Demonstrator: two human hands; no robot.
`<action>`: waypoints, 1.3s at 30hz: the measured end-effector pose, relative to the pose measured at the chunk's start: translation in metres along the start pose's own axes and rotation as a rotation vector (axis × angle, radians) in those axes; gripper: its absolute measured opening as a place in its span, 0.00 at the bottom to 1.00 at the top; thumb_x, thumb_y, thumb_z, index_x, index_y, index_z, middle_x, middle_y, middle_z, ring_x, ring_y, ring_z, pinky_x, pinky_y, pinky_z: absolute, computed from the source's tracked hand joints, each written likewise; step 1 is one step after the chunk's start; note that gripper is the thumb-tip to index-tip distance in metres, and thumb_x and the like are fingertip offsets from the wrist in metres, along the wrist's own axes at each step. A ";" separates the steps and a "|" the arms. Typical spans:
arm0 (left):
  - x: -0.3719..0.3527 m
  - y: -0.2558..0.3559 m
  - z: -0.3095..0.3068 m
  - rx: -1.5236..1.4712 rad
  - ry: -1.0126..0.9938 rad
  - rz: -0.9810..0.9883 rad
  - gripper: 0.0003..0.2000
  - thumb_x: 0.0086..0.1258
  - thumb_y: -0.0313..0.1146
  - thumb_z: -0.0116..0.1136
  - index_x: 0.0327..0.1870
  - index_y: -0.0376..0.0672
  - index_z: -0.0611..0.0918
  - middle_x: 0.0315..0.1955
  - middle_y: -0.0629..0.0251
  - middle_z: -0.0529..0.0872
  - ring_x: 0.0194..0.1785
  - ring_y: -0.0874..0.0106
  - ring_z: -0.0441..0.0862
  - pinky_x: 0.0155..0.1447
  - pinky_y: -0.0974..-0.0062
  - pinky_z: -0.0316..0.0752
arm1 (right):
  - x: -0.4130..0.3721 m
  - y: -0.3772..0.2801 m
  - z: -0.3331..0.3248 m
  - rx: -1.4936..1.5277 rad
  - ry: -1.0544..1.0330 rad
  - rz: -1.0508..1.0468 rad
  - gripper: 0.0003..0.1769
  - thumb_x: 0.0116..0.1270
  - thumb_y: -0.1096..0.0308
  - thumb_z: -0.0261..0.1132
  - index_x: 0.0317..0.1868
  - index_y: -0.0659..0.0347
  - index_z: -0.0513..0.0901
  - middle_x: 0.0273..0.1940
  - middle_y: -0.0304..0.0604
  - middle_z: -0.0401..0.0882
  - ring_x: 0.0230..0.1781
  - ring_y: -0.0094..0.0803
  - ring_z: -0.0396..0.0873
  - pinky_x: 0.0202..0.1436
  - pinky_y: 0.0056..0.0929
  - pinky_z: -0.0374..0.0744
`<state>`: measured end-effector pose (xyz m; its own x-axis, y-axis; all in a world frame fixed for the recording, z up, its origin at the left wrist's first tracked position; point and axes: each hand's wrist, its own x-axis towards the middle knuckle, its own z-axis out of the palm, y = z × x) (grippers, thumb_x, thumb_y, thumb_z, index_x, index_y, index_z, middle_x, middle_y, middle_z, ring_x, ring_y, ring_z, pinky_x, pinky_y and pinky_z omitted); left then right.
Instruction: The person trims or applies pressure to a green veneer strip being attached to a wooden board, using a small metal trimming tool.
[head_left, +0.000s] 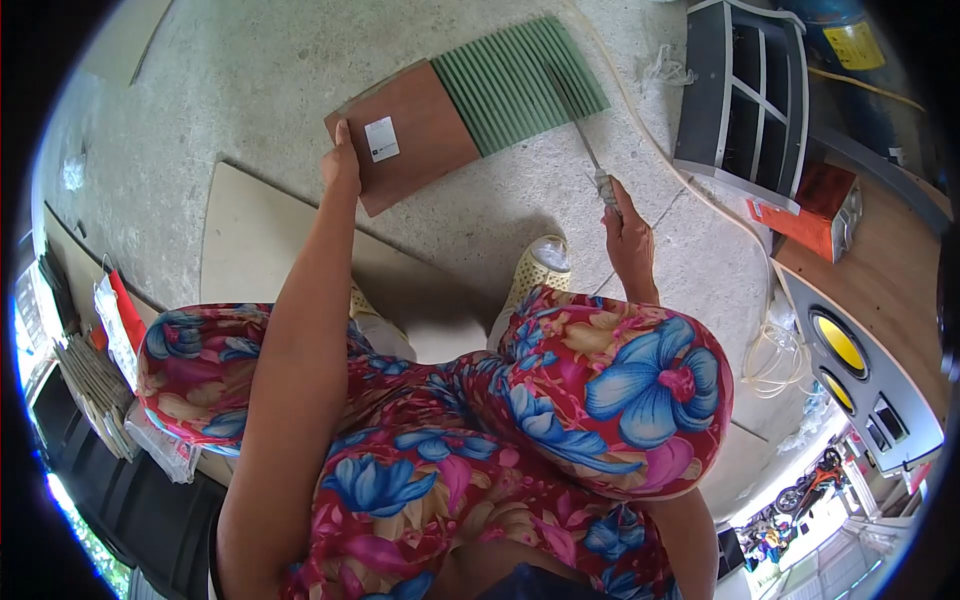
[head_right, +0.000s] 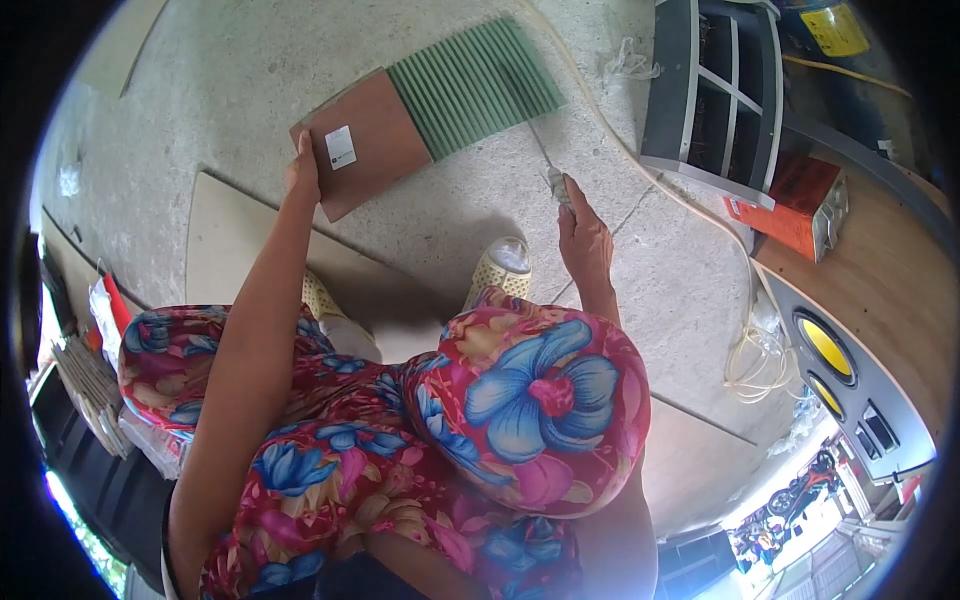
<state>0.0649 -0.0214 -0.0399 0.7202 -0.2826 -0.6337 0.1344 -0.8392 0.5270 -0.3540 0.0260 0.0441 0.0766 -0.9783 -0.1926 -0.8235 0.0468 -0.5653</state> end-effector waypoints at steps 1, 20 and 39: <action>-0.002 0.001 0.000 0.003 0.002 -0.012 0.44 0.56 0.68 0.50 0.51 0.23 0.74 0.51 0.43 0.76 0.55 0.55 0.73 0.56 0.64 0.67 | 0.000 0.000 0.001 0.002 0.004 -0.003 0.24 0.66 0.70 0.54 0.63 0.50 0.67 0.27 0.47 0.80 0.27 0.34 0.80 0.33 0.31 0.76; -0.017 0.012 -0.003 0.051 0.018 -0.015 0.44 0.57 0.67 0.49 0.51 0.23 0.74 0.52 0.42 0.74 0.57 0.55 0.72 0.58 0.65 0.66 | 0.087 -0.023 0.026 -0.001 -0.044 0.065 0.24 0.67 0.67 0.53 0.64 0.47 0.67 0.28 0.49 0.79 0.26 0.36 0.79 0.35 0.36 0.74; -0.014 0.012 -0.004 0.042 0.014 -0.008 0.44 0.57 0.67 0.49 0.50 0.23 0.75 0.51 0.43 0.76 0.55 0.54 0.73 0.57 0.64 0.67 | 0.002 0.004 -0.014 0.113 -0.015 0.065 0.24 0.63 0.76 0.55 0.61 0.53 0.70 0.43 0.55 0.79 0.40 0.48 0.80 0.40 0.37 0.77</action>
<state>0.0589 -0.0259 -0.0222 0.7289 -0.2691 -0.6295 0.1119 -0.8603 0.4974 -0.3646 0.0216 0.0530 0.0340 -0.9694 -0.2430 -0.7583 0.1333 -0.6381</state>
